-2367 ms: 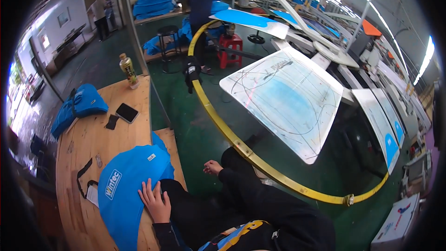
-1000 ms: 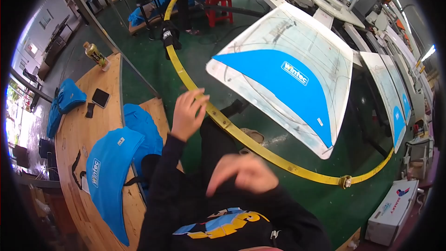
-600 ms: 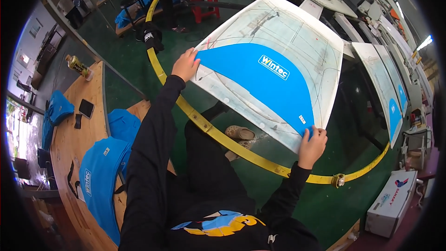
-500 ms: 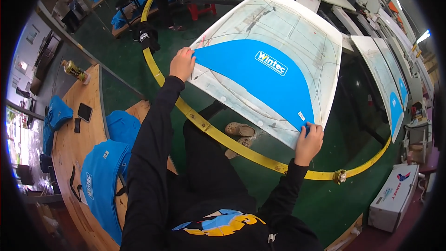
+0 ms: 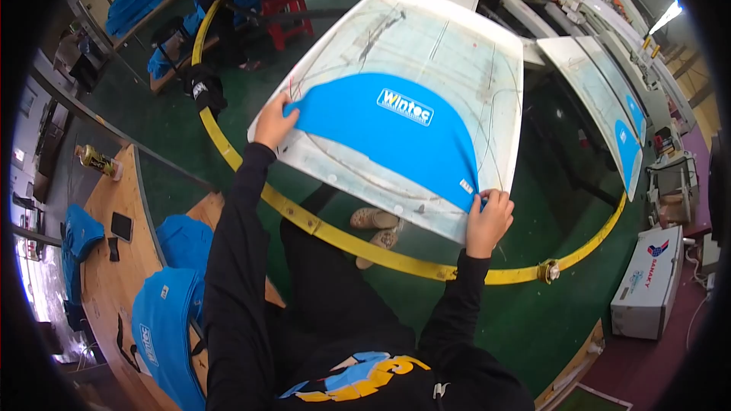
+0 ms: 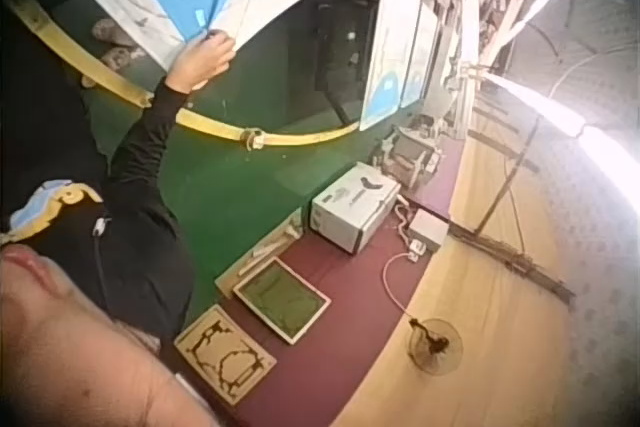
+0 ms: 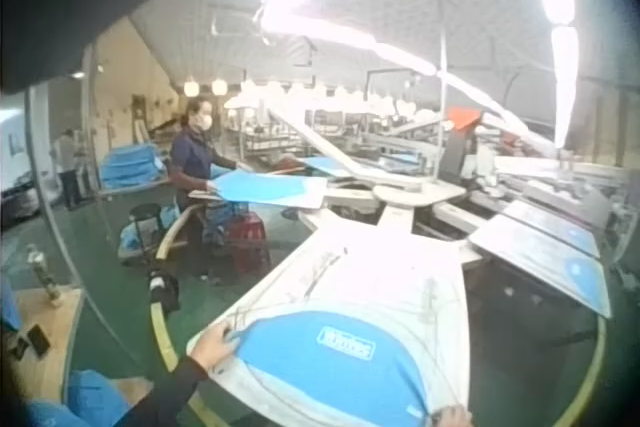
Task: Placing blue fabric pieces onto a screen printing carousel and inspecting them.
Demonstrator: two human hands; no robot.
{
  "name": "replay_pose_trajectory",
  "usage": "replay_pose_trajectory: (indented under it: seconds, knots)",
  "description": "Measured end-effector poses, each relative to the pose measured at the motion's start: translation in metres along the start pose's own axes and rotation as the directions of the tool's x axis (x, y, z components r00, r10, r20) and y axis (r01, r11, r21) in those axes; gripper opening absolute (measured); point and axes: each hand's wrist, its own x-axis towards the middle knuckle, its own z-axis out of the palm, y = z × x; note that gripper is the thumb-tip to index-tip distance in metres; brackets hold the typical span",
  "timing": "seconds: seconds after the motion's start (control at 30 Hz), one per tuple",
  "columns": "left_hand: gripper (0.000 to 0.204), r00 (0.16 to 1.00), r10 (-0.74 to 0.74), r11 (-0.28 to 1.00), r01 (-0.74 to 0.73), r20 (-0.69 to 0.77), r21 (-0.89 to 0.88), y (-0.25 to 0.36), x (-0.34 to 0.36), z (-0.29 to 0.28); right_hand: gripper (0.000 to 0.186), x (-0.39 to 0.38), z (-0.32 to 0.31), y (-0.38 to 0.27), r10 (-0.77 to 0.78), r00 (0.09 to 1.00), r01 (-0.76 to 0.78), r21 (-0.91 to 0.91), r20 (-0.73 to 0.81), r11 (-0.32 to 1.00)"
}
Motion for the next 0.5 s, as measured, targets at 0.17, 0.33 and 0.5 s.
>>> replay_pose_trajectory:
  seconds: [0.17,0.33,0.5]
  knots:
    - [0.028,0.995,0.096,0.971,-0.096,-0.008,-0.219,0.054,-0.018,0.012,0.012,0.003,0.002,-0.013,0.035,0.996,-0.078,0.646,0.08,0.76]
    - [0.034,0.963,0.116,0.696,0.095,0.242,-0.712,0.164,-0.066,-0.003,0.013,-0.001,-0.014,-0.078,-0.102,0.993,-0.017,0.946,0.053,0.324]
    - [0.033,0.965,0.225,0.524,-0.005,0.132,-0.852,0.235,-0.135,-0.033,0.017,-0.017,-0.076,-0.159,-0.296,0.955,-0.021,0.988,-0.027,-0.155]
